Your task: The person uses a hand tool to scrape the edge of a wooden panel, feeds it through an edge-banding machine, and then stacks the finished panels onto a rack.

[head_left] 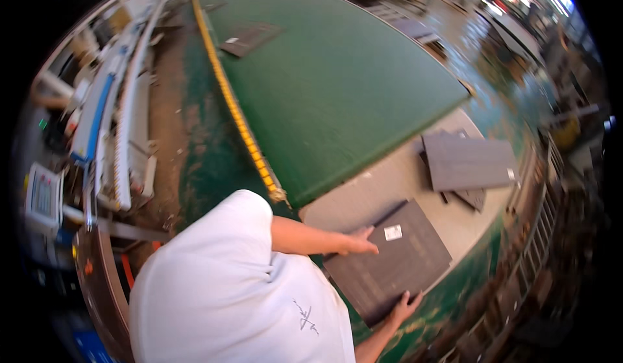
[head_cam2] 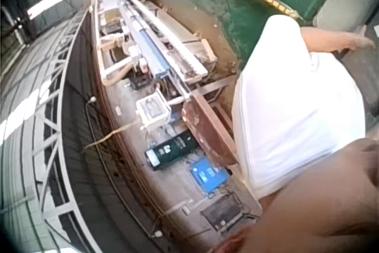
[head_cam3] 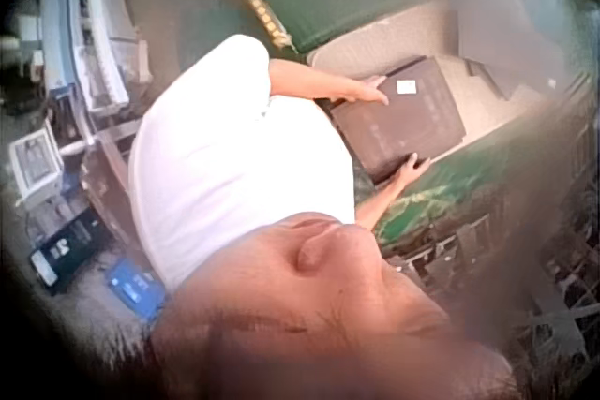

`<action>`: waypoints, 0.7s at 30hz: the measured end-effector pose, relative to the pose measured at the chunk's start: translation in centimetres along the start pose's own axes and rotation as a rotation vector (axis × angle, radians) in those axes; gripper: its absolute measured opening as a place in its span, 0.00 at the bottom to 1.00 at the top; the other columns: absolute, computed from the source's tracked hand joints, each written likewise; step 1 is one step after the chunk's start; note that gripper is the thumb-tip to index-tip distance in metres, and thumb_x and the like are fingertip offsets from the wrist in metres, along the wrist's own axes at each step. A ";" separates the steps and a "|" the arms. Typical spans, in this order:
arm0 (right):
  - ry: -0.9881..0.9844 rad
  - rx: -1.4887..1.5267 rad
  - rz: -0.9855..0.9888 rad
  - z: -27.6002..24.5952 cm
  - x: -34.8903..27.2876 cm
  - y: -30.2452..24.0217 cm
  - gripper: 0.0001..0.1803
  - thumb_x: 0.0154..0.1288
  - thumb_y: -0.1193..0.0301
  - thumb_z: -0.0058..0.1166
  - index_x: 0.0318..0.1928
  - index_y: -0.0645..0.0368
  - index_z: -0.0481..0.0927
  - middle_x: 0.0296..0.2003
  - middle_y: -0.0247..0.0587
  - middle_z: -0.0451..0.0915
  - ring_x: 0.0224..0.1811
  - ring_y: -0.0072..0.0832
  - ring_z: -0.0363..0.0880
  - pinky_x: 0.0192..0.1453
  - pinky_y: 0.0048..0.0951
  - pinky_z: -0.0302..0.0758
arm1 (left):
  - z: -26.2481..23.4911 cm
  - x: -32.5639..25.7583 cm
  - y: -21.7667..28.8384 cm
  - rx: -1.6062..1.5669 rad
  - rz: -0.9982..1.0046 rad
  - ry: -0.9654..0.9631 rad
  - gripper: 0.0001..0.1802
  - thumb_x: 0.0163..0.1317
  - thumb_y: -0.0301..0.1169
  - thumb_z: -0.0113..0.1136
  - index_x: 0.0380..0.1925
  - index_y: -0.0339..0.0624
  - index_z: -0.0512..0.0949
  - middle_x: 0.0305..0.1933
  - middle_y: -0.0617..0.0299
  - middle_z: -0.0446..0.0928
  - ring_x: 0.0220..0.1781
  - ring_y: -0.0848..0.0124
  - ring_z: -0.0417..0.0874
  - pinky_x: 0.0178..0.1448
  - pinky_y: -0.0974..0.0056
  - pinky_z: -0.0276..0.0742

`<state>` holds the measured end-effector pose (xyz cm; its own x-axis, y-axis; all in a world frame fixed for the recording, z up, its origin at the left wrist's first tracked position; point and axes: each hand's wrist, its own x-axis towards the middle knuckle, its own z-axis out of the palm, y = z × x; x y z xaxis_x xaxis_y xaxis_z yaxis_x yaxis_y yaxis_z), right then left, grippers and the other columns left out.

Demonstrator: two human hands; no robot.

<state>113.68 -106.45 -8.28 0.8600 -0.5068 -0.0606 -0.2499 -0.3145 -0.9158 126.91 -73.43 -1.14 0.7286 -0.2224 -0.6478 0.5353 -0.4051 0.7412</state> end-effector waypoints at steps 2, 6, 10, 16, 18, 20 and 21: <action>-0.109 0.027 0.002 0.4 2.3 -2.5 0.33 0.73 0.70 0.58 0.75 0.65 0.65 0.75 0.54 0.63 0.77 0.43 0.61 0.80 0.40 0.55 | 0.1 -1.0 -1.6 -0.037 -0.056 0.019 0.66 0.54 0.55 0.71 0.83 0.54 0.38 0.87 0.47 0.32 0.88 0.51 0.33 0.85 0.45 0.44; -0.163 0.029 0.050 0.0 5.8 -4.8 0.34 0.75 0.69 0.57 0.76 0.63 0.63 0.74 0.55 0.66 0.77 0.44 0.63 0.79 0.40 0.58 | 1.2 -1.6 0.1 -0.102 -0.070 0.023 0.67 0.53 0.56 0.72 0.83 0.58 0.37 0.87 0.46 0.32 0.87 0.48 0.32 0.84 0.42 0.43; -0.148 -0.030 0.009 -1.1 5.0 -3.8 0.33 0.75 0.68 0.56 0.75 0.67 0.63 0.73 0.56 0.67 0.72 0.44 0.69 0.74 0.39 0.66 | 1.2 -1.5 0.3 -0.102 -0.068 -0.016 0.68 0.52 0.56 0.72 0.83 0.62 0.35 0.87 0.46 0.31 0.87 0.46 0.30 0.84 0.41 0.42; -0.170 -0.009 0.210 -0.4 1.5 -9.3 0.39 0.74 0.61 0.61 0.76 0.66 0.61 0.70 0.59 0.69 0.68 0.45 0.70 0.70 0.46 0.71 | -0.6 -1.5 -0.4 -0.138 -0.031 -0.157 0.68 0.52 0.56 0.73 0.83 0.64 0.36 0.87 0.44 0.31 0.87 0.47 0.28 0.83 0.37 0.40; -0.134 0.029 0.261 -0.7 0.7 -10.7 0.39 0.73 0.62 0.63 0.76 0.67 0.61 0.70 0.58 0.69 0.68 0.45 0.70 0.70 0.46 0.71 | -3.0 -1.4 -0.7 -0.196 0.006 -0.321 0.61 0.58 0.54 0.70 0.83 0.63 0.41 0.87 0.48 0.35 0.87 0.49 0.34 0.83 0.39 0.44; -0.109 0.013 0.266 -0.3 0.3 -11.7 0.40 0.73 0.62 0.63 0.76 0.67 0.61 0.69 0.58 0.69 0.68 0.45 0.70 0.70 0.47 0.71 | -6.7 -1.0 -2.0 -0.342 0.042 -0.476 0.56 0.61 0.53 0.69 0.83 0.59 0.46 0.86 0.51 0.46 0.86 0.51 0.48 0.81 0.39 0.51; -0.029 -0.124 0.222 0.7 0.4 -12.2 0.41 0.69 0.63 0.67 0.73 0.71 0.64 0.67 0.63 0.72 0.66 0.49 0.72 0.70 0.49 0.72 | -9.1 0.1 -3.7 -0.389 0.060 -0.481 0.49 0.62 0.51 0.67 0.80 0.56 0.55 0.79 0.54 0.59 0.79 0.54 0.61 0.77 0.40 0.58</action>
<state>117.38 -102.27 2.55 0.7902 -0.5514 -0.2676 -0.4850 -0.2956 -0.8230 128.94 -63.93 -2.35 0.5364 -0.6462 -0.5428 0.6819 -0.0471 0.7299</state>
